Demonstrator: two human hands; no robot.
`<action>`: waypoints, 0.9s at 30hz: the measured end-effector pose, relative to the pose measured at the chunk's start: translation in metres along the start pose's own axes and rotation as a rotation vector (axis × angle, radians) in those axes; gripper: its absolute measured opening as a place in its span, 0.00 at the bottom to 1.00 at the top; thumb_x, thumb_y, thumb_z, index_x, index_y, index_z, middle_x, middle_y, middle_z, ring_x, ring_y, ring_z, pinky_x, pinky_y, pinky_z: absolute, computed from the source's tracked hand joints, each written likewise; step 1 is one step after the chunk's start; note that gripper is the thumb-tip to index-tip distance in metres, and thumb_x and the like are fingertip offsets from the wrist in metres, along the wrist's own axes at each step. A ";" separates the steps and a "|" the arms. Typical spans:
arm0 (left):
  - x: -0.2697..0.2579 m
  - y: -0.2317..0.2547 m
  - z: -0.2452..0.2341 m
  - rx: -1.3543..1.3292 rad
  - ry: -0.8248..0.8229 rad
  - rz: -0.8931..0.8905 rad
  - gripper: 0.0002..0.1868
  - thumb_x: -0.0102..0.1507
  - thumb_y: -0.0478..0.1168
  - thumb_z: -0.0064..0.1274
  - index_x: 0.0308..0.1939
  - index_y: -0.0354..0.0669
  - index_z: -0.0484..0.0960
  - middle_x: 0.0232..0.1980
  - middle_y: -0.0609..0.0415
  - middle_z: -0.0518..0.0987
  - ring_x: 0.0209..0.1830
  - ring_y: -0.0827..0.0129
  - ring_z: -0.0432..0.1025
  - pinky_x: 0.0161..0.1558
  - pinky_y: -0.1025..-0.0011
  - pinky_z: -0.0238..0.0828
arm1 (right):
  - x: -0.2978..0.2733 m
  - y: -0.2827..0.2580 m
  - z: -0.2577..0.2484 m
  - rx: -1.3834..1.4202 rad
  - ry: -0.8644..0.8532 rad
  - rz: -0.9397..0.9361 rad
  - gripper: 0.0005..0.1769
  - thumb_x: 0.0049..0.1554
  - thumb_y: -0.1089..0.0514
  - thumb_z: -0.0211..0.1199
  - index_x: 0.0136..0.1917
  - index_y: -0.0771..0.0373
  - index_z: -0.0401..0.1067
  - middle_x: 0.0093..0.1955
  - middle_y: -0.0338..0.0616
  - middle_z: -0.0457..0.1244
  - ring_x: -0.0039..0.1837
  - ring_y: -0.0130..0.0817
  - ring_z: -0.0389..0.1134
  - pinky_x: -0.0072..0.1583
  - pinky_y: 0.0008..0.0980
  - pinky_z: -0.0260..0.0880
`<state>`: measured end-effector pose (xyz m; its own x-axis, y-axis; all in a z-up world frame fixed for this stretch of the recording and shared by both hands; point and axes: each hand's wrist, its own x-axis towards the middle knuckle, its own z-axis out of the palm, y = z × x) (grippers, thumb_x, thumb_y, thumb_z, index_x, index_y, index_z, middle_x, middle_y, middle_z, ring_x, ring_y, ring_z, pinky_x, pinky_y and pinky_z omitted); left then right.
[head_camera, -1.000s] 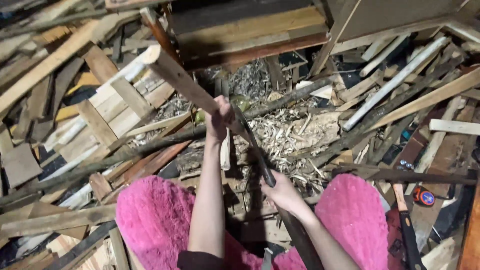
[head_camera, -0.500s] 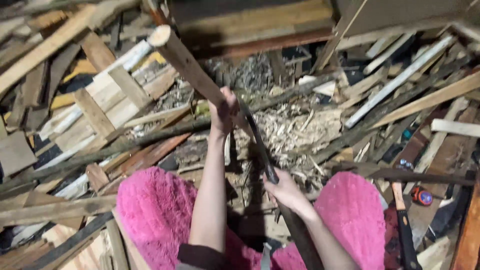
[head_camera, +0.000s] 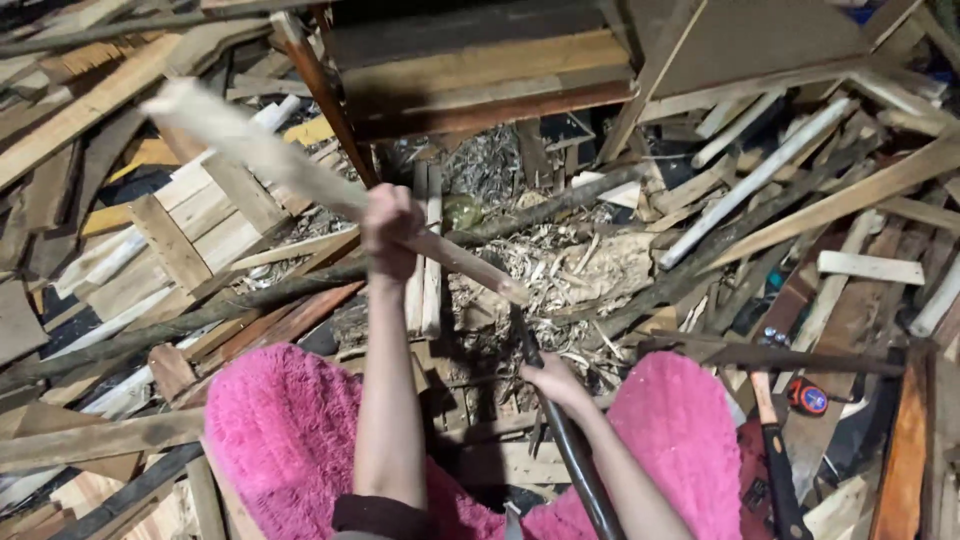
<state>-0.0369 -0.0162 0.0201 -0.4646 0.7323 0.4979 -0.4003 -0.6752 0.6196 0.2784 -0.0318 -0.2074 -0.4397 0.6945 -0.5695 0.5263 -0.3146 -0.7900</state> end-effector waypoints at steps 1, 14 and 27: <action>0.004 0.021 0.006 0.002 -0.004 0.004 0.17 0.60 0.44 0.55 0.24 0.54 0.61 0.20 0.63 0.54 0.15 0.76 0.53 0.25 0.77 0.57 | -0.004 -0.005 -0.001 0.001 0.000 -0.006 0.11 0.48 0.50 0.65 0.38 0.60 0.75 0.24 0.42 0.63 0.26 0.34 0.67 0.30 0.29 0.66; -0.003 0.053 0.031 -1.076 -0.163 -0.122 0.07 0.62 0.41 0.50 0.37 0.52 0.66 0.18 0.70 0.68 0.12 0.89 0.65 0.23 0.89 0.65 | -0.167 -0.162 -0.066 0.561 -0.385 -0.511 0.49 0.63 0.27 0.33 0.73 0.71 0.63 0.63 0.69 0.67 0.64 0.57 0.69 0.66 0.57 0.65; -0.004 0.031 0.001 -1.302 0.065 0.015 0.09 0.70 0.43 0.48 0.46 0.41 0.74 0.30 0.62 0.73 0.15 0.83 0.61 0.15 0.88 0.61 | -0.232 -0.147 -0.088 0.645 -0.431 -0.743 0.25 0.52 0.62 0.76 0.60 0.75 0.75 0.57 0.66 0.69 0.45 0.52 0.75 0.44 0.37 0.80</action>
<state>-0.0466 -0.0398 0.0374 -0.4984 0.7432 0.4464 -0.8447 -0.3002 -0.4432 0.3670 -0.0901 0.0607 -0.7777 0.6050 0.1707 -0.4068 -0.2773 -0.8704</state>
